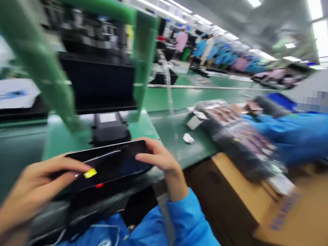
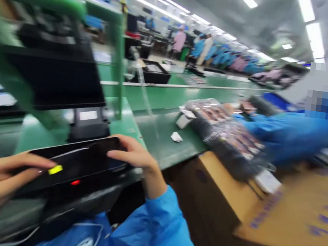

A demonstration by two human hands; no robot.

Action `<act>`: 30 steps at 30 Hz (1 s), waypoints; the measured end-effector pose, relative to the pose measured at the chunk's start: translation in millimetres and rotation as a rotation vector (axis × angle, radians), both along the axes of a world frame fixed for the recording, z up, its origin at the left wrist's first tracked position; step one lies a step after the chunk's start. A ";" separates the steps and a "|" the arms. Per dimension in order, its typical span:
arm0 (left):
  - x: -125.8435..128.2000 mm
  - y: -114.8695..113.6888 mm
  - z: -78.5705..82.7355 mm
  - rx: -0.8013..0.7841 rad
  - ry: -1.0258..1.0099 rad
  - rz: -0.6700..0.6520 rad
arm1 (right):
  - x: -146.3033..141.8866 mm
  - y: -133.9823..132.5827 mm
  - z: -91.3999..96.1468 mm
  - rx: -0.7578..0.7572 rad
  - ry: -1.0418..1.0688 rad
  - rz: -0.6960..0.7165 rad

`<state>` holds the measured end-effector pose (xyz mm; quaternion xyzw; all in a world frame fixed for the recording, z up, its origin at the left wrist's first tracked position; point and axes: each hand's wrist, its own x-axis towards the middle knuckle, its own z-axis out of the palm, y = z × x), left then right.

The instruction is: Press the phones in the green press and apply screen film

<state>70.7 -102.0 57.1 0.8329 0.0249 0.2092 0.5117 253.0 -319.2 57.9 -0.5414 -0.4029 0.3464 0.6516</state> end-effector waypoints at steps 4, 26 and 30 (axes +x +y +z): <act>-12.3 2.8 11.0 -0.013 0.032 -0.019 | 2.3 -5.1 -5.4 -0.026 -0.004 -0.040; -11.3 0.2 -1.6 -0.144 -0.023 -0.152 | 2.2 -9.9 -10.1 -0.008 0.060 -0.143; -10.5 -1.3 0.0 -0.166 -0.029 -0.168 | -5.0 -9.2 -7.5 -0.061 0.118 -0.262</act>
